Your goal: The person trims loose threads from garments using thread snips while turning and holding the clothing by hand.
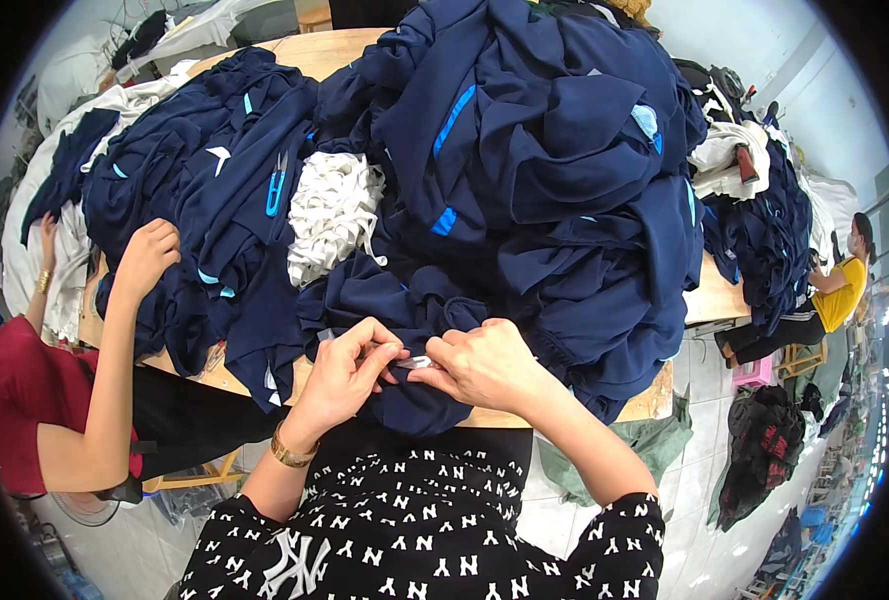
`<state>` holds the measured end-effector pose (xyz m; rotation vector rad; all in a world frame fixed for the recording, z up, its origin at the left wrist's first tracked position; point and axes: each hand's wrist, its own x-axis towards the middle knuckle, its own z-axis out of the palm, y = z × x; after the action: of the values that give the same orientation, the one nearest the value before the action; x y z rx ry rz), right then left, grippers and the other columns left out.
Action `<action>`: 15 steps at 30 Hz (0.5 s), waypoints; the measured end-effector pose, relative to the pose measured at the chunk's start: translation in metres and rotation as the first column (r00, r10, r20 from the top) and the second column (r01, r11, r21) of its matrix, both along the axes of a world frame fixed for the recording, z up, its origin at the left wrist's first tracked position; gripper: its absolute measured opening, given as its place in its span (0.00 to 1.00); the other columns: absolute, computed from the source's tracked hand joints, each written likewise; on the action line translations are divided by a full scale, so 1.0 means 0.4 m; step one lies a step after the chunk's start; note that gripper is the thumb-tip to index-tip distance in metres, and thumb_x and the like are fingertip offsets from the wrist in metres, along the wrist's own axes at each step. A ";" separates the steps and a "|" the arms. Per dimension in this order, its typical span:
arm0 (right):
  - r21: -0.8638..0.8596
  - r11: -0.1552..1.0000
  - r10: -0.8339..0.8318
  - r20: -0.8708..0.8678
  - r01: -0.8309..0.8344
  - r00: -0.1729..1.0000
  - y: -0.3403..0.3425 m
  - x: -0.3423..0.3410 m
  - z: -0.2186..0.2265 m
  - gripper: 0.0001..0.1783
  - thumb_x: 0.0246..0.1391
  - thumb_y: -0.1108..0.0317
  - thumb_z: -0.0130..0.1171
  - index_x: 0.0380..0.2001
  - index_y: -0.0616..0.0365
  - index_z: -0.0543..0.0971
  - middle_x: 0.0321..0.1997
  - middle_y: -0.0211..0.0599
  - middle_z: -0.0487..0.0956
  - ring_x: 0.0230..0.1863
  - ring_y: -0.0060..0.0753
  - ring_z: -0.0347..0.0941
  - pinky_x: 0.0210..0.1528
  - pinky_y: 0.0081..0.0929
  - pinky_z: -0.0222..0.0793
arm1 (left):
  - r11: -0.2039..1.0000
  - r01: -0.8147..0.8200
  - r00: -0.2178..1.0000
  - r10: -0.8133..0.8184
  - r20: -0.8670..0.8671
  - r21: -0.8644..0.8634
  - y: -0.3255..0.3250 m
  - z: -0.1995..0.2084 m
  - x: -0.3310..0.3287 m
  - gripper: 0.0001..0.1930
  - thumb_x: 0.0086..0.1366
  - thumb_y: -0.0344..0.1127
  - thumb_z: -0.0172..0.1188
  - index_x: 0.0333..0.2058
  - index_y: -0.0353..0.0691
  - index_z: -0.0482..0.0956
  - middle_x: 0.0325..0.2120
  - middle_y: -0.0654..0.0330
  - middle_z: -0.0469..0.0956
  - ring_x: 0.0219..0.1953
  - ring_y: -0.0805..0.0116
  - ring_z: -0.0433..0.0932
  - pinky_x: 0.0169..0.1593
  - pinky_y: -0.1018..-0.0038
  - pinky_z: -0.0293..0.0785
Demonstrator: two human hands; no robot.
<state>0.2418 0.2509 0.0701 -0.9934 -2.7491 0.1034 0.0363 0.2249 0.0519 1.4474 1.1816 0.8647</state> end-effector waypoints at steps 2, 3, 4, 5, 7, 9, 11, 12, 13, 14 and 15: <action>0.003 1.000 0.002 0.001 -0.002 1.000 0.002 0.000 0.003 0.24 0.53 0.44 0.55 0.17 0.52 0.71 0.13 0.28 0.72 0.13 0.32 0.70 0.18 0.25 0.63 | 1.000 -0.004 1.000 0.004 0.005 -0.002 0.000 0.000 0.000 0.07 0.67 0.31 0.53 0.32 0.33 0.74 0.26 0.60 0.80 0.24 0.79 0.78 0.25 0.84 0.72; 0.001 1.000 -0.002 -0.002 0.002 1.000 0.003 0.002 0.007 0.24 0.53 0.44 0.55 0.17 0.52 0.72 0.13 0.28 0.72 0.13 0.32 0.70 0.18 0.25 0.62 | 1.000 -0.007 1.000 0.007 0.007 -0.005 0.001 -0.001 0.000 0.07 0.67 0.31 0.53 0.32 0.33 0.74 0.26 0.60 0.80 0.24 0.79 0.78 0.25 0.84 0.72; -0.002 1.000 -0.006 -0.005 0.006 1.000 0.003 0.003 0.009 0.24 0.53 0.44 0.55 0.17 0.52 0.72 0.13 0.28 0.72 0.13 0.32 0.70 0.18 0.25 0.62 | 1.000 -0.010 1.000 0.010 0.008 -0.010 0.001 -0.001 0.000 0.07 0.67 0.31 0.53 0.32 0.33 0.74 0.26 0.61 0.80 0.24 0.79 0.78 0.25 0.84 0.72; -0.002 1.000 -0.005 -0.005 0.005 1.000 0.003 0.003 0.009 0.24 0.53 0.44 0.55 0.17 0.52 0.72 0.13 0.28 0.72 0.13 0.32 0.70 0.18 0.25 0.62 | 1.000 -0.011 1.000 0.011 0.008 -0.009 0.001 0.000 0.000 0.07 0.67 0.31 0.53 0.32 0.33 0.74 0.26 0.61 0.80 0.24 0.79 0.78 0.25 0.84 0.72; -0.008 1.000 -0.011 0.000 0.011 1.000 0.003 0.004 0.009 0.24 0.53 0.44 0.55 0.18 0.52 0.72 0.13 0.28 0.72 0.14 0.32 0.71 0.18 0.25 0.63 | 1.000 -0.006 1.000 0.006 0.012 -0.025 0.001 0.004 0.000 0.07 0.66 0.31 0.53 0.32 0.33 0.74 0.26 0.60 0.80 0.23 0.79 0.78 0.25 0.83 0.73; -0.012 1.000 -0.005 -0.001 0.005 1.000 0.003 0.003 0.006 0.24 0.53 0.44 0.55 0.18 0.52 0.72 0.13 0.28 0.72 0.14 0.32 0.71 0.19 0.25 0.63 | 1.000 0.002 1.000 -0.002 0.010 -0.007 0.002 -0.001 -0.001 0.07 0.66 0.32 0.53 0.32 0.33 0.74 0.26 0.60 0.80 0.23 0.79 0.78 0.25 0.83 0.73; -0.016 1.000 0.004 -0.003 -0.004 1.000 0.003 0.002 0.003 0.24 0.53 0.44 0.55 0.18 0.52 0.72 0.13 0.28 0.72 0.14 0.32 0.71 0.19 0.25 0.63 | 1.000 0.008 1.000 -0.008 0.005 0.010 0.001 -0.002 -0.001 0.07 0.66 0.32 0.53 0.32 0.33 0.74 0.26 0.60 0.80 0.23 0.80 0.78 0.25 0.83 0.73; -0.012 1.000 0.009 -0.005 -0.009 1.000 0.003 0.001 0.003 0.24 0.53 0.44 0.55 0.18 0.52 0.72 0.13 0.28 0.72 0.14 0.32 0.71 0.19 0.25 0.63 | 1.000 0.009 1.000 -0.009 -0.004 0.016 0.001 -0.001 -0.002 0.07 0.67 0.32 0.53 0.33 0.33 0.74 0.26 0.60 0.80 0.23 0.80 0.78 0.25 0.83 0.73; -0.009 1.000 0.014 -0.007 -0.014 1.000 0.003 0.002 0.001 0.24 0.53 0.44 0.55 0.18 0.52 0.72 0.13 0.28 0.72 0.14 0.32 0.71 0.19 0.25 0.63 | 1.000 0.011 1.000 -0.011 -0.013 0.020 0.002 -0.002 -0.001 0.07 0.67 0.32 0.53 0.33 0.33 0.74 0.26 0.60 0.80 0.23 0.80 0.77 0.25 0.83 0.73; -0.009 1.000 0.013 -0.007 -0.013 1.000 0.003 0.002 -0.001 0.24 0.53 0.44 0.55 0.18 0.52 0.72 0.13 0.28 0.72 0.14 0.32 0.71 0.19 0.25 0.63 | 1.000 0.012 1.000 -0.012 -0.013 0.020 0.002 -0.002 0.000 0.07 0.67 0.32 0.53 0.33 0.33 0.74 0.26 0.60 0.80 0.23 0.80 0.77 0.25 0.83 0.73; -0.014 1.000 0.014 0.004 -0.014 1.000 0.004 0.002 -0.003 0.24 0.53 0.44 0.56 0.18 0.53 0.72 0.13 0.29 0.72 0.14 0.32 0.71 0.19 0.26 0.63 | 1.000 0.009 1.000 -0.009 -0.010 0.019 0.003 -0.002 0.001 0.07 0.67 0.32 0.53 0.32 0.33 0.74 0.26 0.61 0.80 0.23 0.80 0.77 0.25 0.83 0.73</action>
<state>0.2428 0.2524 0.0687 -0.9786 -2.7628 0.1231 0.0366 0.2259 0.0513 1.4727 1.1763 0.8654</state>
